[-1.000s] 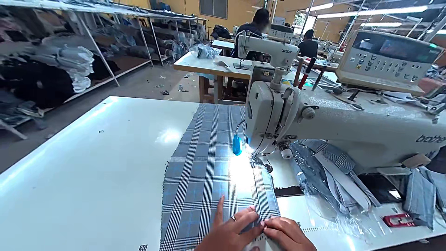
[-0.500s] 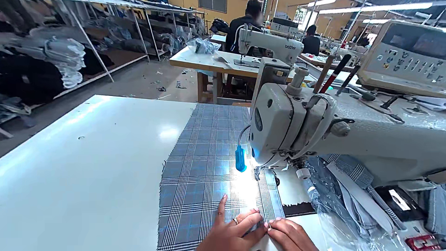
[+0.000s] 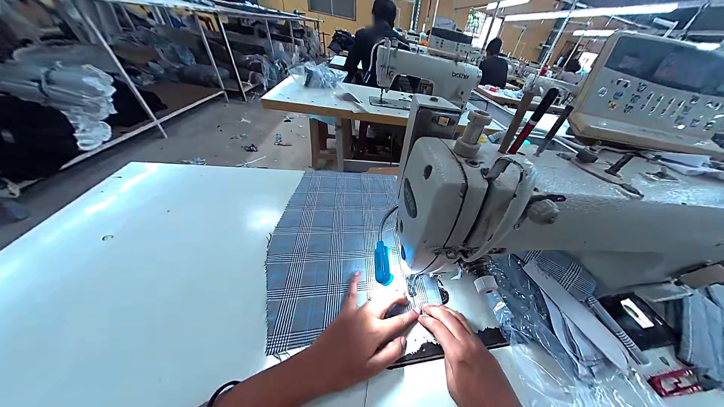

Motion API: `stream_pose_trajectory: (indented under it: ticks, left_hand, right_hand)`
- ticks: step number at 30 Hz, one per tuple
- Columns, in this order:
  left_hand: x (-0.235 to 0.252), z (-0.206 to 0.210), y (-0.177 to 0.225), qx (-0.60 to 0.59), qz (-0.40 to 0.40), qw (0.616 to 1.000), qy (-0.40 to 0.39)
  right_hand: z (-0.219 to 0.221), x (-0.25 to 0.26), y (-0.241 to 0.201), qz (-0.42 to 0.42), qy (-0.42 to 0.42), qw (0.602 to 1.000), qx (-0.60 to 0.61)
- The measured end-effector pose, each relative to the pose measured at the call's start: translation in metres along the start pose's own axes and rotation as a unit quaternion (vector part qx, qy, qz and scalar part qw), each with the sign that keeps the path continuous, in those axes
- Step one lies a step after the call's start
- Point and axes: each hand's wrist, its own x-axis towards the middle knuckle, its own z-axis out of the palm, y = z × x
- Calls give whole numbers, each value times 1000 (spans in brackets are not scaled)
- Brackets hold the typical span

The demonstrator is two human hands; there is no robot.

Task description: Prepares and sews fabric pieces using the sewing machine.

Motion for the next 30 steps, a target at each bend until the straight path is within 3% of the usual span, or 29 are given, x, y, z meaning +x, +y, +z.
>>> stream_pose_trajectory:
  ticks: [12,18,30]
  left_hand:
    - [12,-8,-24,-29,31,999,-34]
    - [18,-10,-41,-113,84,990,0]
    - [22,-9,-50,-93,88,991,27]
  right_hand:
    - [16,-3,5,6,54,998,12]
    - [16,-3,7,-1,49,999,12]
    - [6,-3,6,9,1,1000,26]
